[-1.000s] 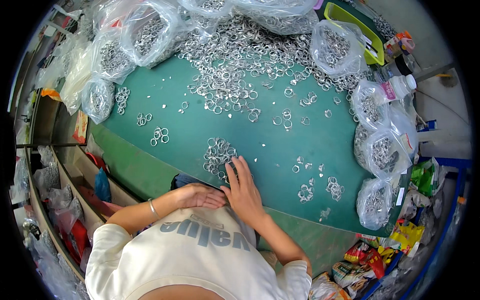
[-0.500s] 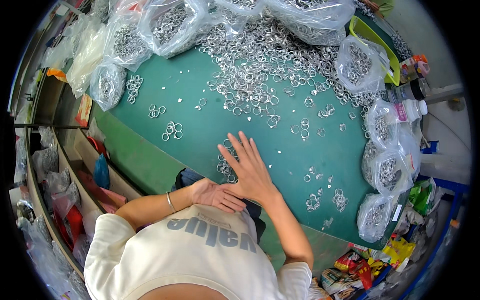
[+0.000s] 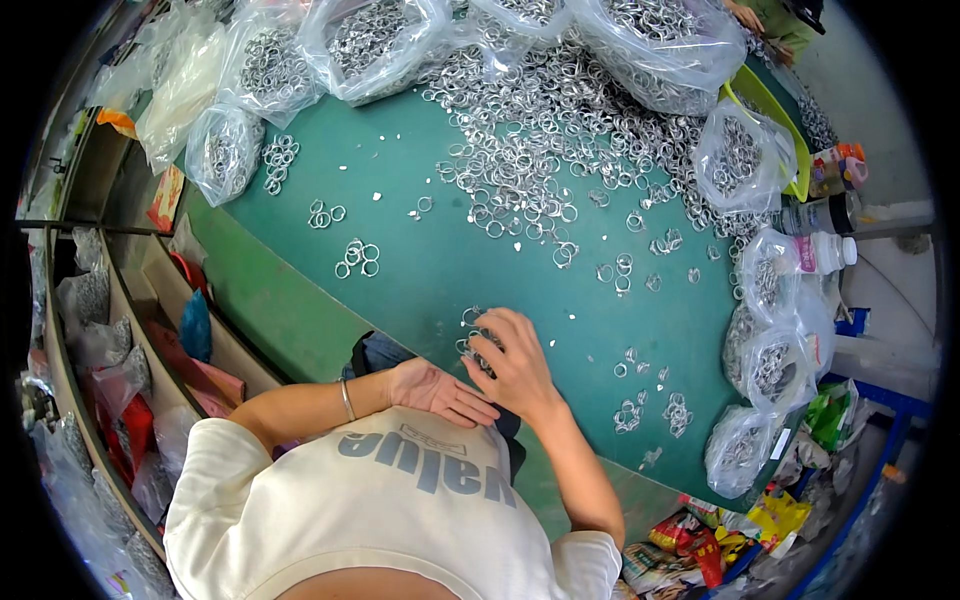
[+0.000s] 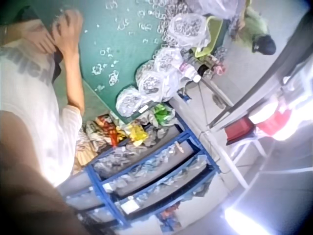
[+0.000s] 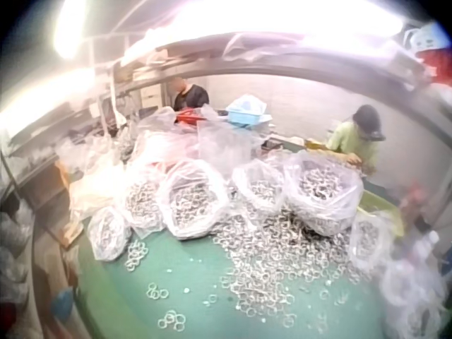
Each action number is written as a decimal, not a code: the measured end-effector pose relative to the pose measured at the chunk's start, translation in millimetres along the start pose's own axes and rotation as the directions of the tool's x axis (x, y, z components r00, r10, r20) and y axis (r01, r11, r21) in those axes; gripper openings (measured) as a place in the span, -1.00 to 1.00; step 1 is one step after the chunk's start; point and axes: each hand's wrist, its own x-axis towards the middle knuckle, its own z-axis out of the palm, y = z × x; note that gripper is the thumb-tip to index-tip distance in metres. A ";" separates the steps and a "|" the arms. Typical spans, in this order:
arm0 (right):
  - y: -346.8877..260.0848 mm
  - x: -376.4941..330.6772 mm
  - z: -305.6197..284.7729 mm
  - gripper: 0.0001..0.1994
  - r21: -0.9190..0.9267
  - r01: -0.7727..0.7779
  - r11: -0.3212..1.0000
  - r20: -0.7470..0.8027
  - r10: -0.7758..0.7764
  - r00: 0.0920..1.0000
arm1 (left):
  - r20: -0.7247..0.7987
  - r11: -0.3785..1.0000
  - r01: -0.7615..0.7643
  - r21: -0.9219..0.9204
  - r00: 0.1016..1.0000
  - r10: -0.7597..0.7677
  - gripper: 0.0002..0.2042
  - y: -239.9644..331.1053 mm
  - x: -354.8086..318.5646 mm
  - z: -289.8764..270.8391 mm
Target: The person sorts small metal rings on a table by hand, then walks to a storage shelf to move bags of rings before returning to the table to continue sorting.
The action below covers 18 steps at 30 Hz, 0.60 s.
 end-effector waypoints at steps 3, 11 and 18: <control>-15.4 5.1 -11.8 -0.58 0.031 -0.099 0.995 -0.046 0.101 0.994 | 0.042 1.000 -0.024 0.021 0.999 0.023 -0.17 -1.0 0.4 -4.6; 3.8 -2.6 0.5 -0.60 -0.072 0.024 0.997 0.045 -0.021 0.999 | 0.019 0.999 -0.023 -0.035 1.000 0.023 -0.19 -1.7 1.3 -3.7; -13.6 -12.1 -8.7 -0.56 -0.100 -0.141 0.985 -0.093 0.132 0.987 | 0.003 0.999 -0.032 -0.018 0.999 0.032 -0.16 -2.0 4.1 -0.2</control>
